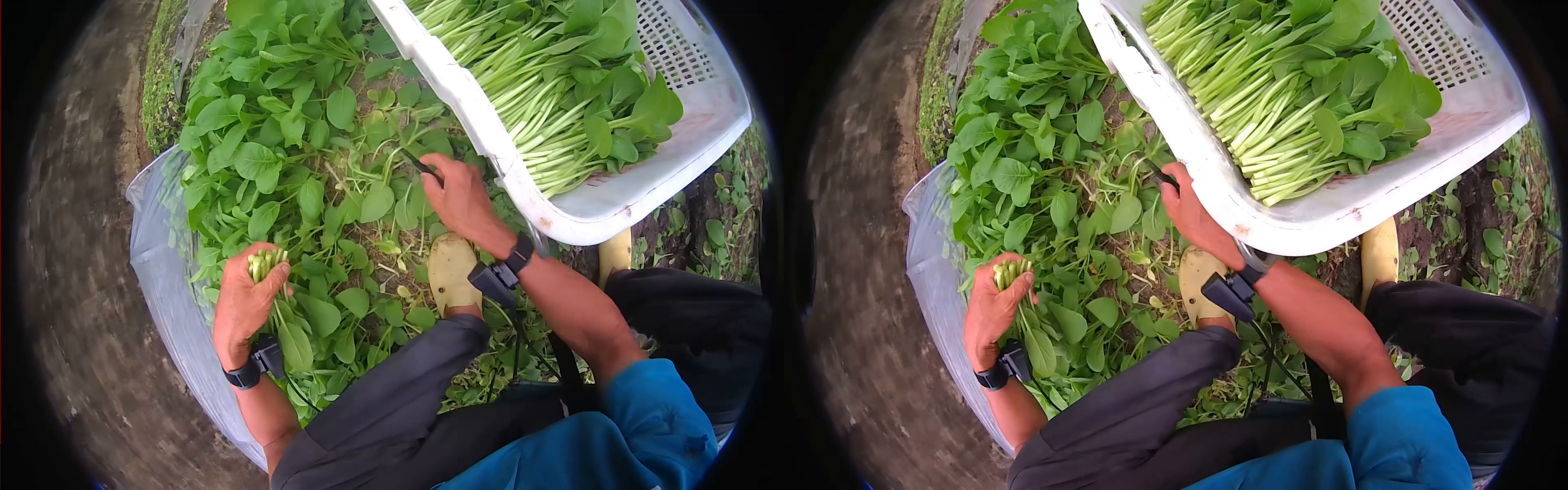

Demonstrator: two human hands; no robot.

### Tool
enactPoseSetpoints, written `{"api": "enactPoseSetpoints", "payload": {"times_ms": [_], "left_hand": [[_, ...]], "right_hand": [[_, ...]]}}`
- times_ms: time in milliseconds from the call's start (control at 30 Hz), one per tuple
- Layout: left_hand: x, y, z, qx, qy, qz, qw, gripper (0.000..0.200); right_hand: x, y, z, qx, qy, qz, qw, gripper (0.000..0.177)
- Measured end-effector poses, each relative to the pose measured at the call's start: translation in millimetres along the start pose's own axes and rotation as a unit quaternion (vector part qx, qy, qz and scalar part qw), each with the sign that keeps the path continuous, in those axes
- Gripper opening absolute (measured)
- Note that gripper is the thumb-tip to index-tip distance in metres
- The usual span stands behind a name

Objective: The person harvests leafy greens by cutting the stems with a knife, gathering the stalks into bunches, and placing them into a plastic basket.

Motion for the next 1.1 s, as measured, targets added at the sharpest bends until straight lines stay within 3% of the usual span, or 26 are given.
{"api": "enactPoseSetpoints", "payload": {"times_ms": [67,100,133,167,200,267,300,367,400,467,500,567,767,833,900,967,1067,1100], "left_hand": [[-16,-3,1,-0.013,0.021,-0.019,1.000,0.012],[-28,-5,5,-0.033,0.115,0.023,0.993,0.016],[-37,-6,11,-0.051,0.210,0.062,0.974,0.020],[-36,-4,22,-0.046,0.193,0.082,0.977,0.026],[-32,1,31,-0.044,0.196,0.079,0.977,0.026],[-19,13,56,0.057,0.227,0.106,0.967,0.022],[-5,23,65,0.060,0.228,0.106,0.966,0.022],[41,46,90,0.146,0.199,0.012,0.969,0.024],[71,56,101,0.146,0.200,0.013,0.969,0.024],[121,72,116,0.039,0.400,0.088,0.911,0.025],[125,73,121,0.042,0.399,0.088,0.912,0.025],[137,75,130,0.058,0.466,-0.002,0.883,0.024],[151,75,137,0.057,0.487,-0.006,0.871,0.021],[146,71,136,0.057,0.479,0.002,0.876,0.021],[133,69,129,0.044,0.471,0.011,0.881,0.020],[104,53,119,0.060,0.414,0.023,0.908,0.020],[19,14,77,0.032,0.318,0.062,0.946,0.021],[-5,4,61,0.015,0.302,0.064,0.951,0.022]], "right_hand": [[16,-17,-14,-0.032,0.132,0.096,0.986,0.031],[25,-29,-12,-0.031,0.133,0.094,0.986,0.031],[35,-44,-7,-0.050,0.217,0.105,0.969,0.033],[44,-59,-1,-0.068,0.300,0.117,0.944,0.035],[56,-72,9,-0.003,0.274,0.071,0.959,0.040],[66,-91,41,0.209,0.234,0.015,0.950,0.040],[67,-94,56,0.309,0.198,0.061,0.928,0.041],[38,-107,103,0.319,0.156,0.055,0.933,0.037],[25,-112,121,0.331,0.112,0.047,0.936,0.034],[13,-110,131,0.327,0.118,0.059,0.936,0.035],[13,-109,132,0.327,0.125,0.072,0.934,0.036],[12,-107,132,0.350,0.117,0.083,0.926,0.039],[26,-105,130,0.374,0.099,0.099,0.917,0.039],[23,-111,138,0.371,0.104,0.097,0.918,0.035],[22,-112,150,0.442,0.060,0.086,0.891,0.037],[27,-108,135,0.430,0.072,0.077,0.897,0.039],[22,-99,101,0.415,0.075,0.033,0.906,0.037],[35,-84,78,0.404,0.115,0.087,0.904,0.037]]}}
Point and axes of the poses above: each hand's wrist, its own y-axis towards the middle knuckle, its own z-axis out of the palm, x = y × z, the point moved 3 cm from there along y, towards the middle knuckle
